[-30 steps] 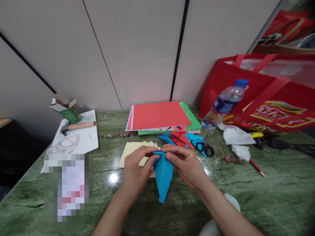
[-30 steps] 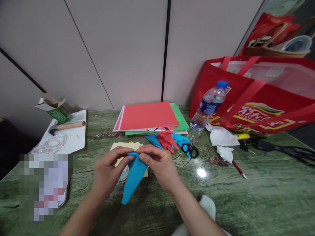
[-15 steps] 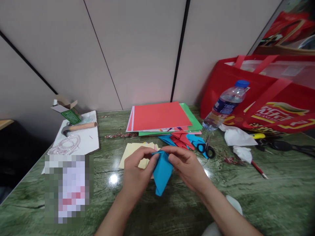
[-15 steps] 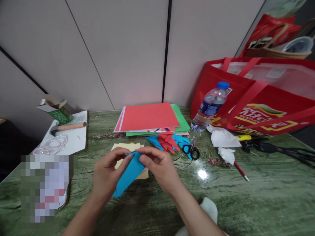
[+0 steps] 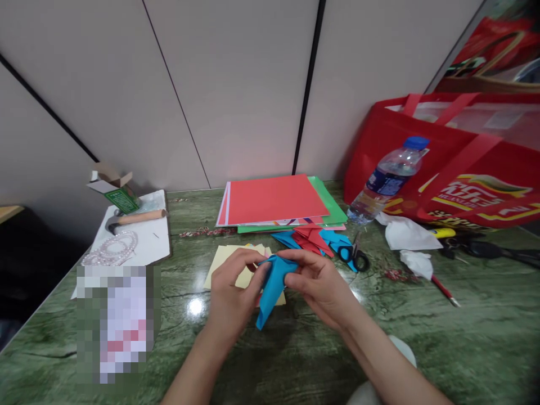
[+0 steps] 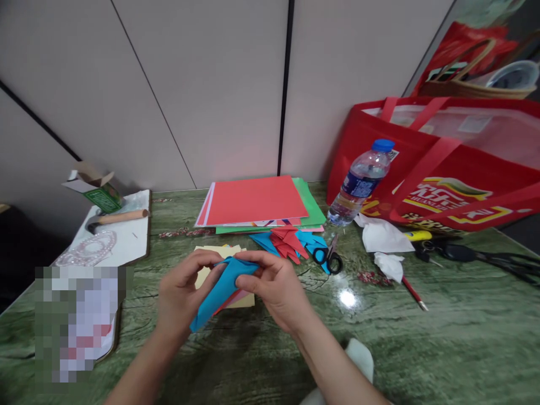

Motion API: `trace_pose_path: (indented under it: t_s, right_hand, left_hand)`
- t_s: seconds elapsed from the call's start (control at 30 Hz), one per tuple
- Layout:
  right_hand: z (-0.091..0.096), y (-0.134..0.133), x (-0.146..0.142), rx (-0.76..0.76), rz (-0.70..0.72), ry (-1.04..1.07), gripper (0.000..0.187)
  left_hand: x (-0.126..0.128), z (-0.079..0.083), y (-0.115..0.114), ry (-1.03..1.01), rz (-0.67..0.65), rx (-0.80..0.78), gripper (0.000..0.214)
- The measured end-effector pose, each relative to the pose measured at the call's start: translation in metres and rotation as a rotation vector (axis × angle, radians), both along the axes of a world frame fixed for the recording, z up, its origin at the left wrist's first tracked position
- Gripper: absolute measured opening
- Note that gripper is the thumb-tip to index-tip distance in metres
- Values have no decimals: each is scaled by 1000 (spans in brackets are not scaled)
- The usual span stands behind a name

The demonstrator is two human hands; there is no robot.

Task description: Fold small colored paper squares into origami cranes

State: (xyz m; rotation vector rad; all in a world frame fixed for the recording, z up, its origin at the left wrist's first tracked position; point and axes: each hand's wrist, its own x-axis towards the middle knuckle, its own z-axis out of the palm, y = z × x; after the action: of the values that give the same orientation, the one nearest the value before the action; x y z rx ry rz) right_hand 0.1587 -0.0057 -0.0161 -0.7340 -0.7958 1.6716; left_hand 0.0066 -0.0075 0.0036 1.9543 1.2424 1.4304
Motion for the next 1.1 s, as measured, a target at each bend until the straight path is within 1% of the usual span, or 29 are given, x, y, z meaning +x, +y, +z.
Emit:
trace_pose_path:
  t_s: [0.07,0.13,0.27,0.47,0.6,0.73,0.87,1.0,1.1]
  right_hand:
    - [0,0,-1,6,-48,-24,32]
    - [-1,-1,-1,-7,-59,-5,30]
    - [-2,0,3,-49,-22,73,30]
    - [-6,4,8,-135,-3,182,31]
    - [-3,6,8,-209,-1,261,30]
    - [-1,6,8,-167,5,228,28]
    - [-5,6,8,-127,-8,187,23]
    - [-13,8,8,-178,-22,222,20]
    - [-16,10,10,-199,-29,234,22]
  left_hand:
    - [0,1,-1,12,-4,8,3]
    - [0,2,-2,21,-3,-11,3]
    - [0,2,-3,1,-21,-56,4]
    - [2,1,-3,1,-26,6,7]
    - [3,1,-4,12,-28,11,8]
    - [4,1,-4,21,-25,20,7]
    - [3,1,-3,57,-36,59,6]
    - [4,3,-3,70,-64,86,7]
    - [5,3,-3,70,-83,66,8]
